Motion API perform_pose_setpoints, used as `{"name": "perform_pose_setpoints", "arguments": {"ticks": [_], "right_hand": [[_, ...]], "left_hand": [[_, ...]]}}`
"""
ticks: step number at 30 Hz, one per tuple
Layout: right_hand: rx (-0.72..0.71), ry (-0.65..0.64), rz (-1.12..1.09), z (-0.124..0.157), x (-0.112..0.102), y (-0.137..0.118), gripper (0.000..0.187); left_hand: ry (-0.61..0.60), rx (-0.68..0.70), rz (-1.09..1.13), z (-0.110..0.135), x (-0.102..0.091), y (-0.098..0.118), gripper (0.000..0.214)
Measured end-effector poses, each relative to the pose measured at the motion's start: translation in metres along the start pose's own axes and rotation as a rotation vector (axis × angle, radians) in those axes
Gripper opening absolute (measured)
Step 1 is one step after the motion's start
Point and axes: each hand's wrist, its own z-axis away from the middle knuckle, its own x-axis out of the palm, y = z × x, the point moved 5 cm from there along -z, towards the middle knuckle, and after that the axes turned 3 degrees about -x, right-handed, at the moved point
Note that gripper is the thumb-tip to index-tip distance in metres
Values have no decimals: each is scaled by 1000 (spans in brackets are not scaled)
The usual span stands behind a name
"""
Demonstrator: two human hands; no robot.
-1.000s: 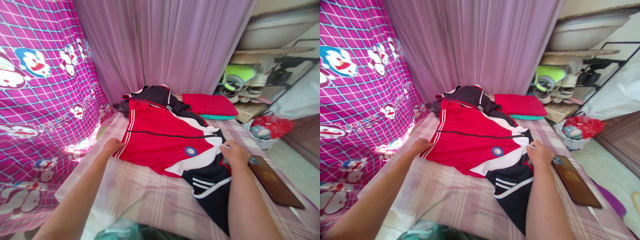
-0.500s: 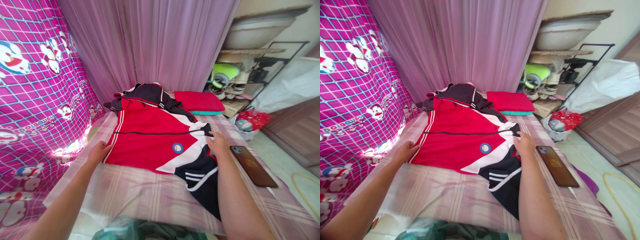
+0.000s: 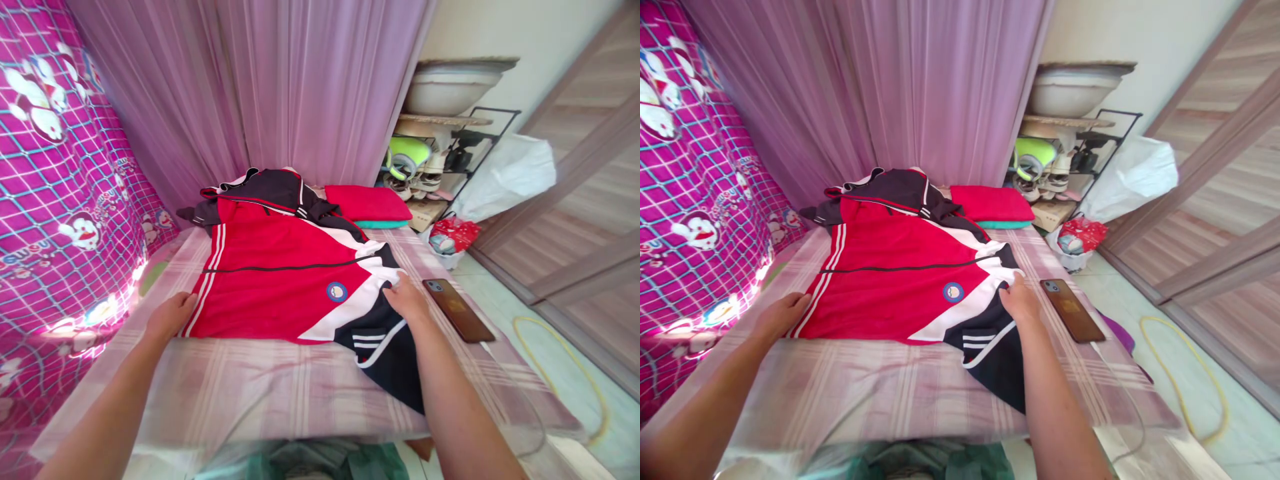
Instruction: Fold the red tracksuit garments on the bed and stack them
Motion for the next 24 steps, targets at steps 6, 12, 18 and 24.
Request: {"name": "perform_pose_setpoints", "arguments": {"ticks": [6, 12, 18, 24], "right_hand": [[118, 81, 67, 15, -5, 16, 63], [-12, 175, 92, 8, -16, 9, 57], [-629, 277, -55, 13, -8, -78, 46], [-820, -142, 175, 17, 54, -132, 61]], "left_hand": [[-36, 8, -2, 4, 5, 2, 54], [-116, -7, -64, 8, 7, 2, 54], [-57, 51, -85, 13, 2, -6, 50], [-56, -3, -150, 23, -2, -2, 53]]}}
